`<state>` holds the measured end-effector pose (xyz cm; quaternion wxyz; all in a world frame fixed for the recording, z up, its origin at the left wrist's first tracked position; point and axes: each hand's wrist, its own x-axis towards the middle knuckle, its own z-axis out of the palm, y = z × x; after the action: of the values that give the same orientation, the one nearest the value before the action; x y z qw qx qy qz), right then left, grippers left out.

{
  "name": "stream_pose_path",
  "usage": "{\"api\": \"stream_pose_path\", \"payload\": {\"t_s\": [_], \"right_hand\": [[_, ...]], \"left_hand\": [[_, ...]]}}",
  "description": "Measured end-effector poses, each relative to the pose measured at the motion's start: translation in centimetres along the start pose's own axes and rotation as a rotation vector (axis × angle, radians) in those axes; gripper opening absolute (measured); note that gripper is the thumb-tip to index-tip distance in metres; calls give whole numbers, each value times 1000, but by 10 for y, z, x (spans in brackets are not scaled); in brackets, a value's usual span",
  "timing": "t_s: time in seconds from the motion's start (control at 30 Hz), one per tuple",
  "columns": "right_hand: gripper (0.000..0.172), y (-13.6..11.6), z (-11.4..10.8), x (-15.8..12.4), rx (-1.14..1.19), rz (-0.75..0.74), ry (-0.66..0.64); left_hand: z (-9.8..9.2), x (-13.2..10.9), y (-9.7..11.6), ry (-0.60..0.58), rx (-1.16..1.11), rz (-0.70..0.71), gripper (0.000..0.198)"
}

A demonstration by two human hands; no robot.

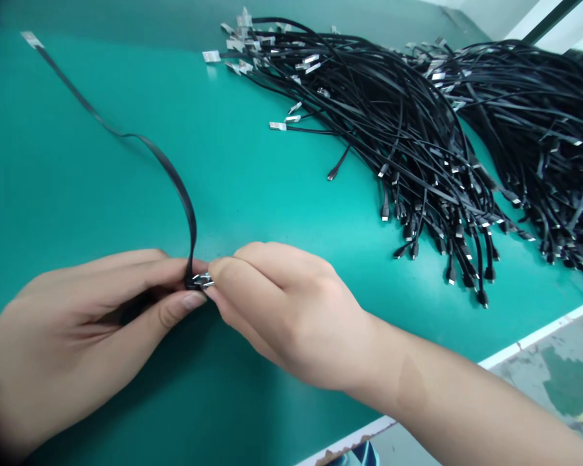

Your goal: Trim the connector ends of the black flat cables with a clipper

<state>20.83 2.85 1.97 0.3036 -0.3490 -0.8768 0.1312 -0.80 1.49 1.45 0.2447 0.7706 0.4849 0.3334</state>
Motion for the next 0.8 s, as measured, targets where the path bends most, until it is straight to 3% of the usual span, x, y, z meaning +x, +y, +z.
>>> {"api": "stream_pose_path", "payload": {"t_s": [0.47, 0.67, 0.8], "right_hand": [[15, 0, 1, -3, 40, 18, 30], [1, 1, 1, -3, 62, 78, 59], [8, 3, -2, 1, 114, 111, 60]], "left_hand": [[0, -1, 1, -5, -10, 0, 10], [0, -2, 0, 17, 33, 9, 9], [2, -4, -1, 35, 35, 0, 8]]}}
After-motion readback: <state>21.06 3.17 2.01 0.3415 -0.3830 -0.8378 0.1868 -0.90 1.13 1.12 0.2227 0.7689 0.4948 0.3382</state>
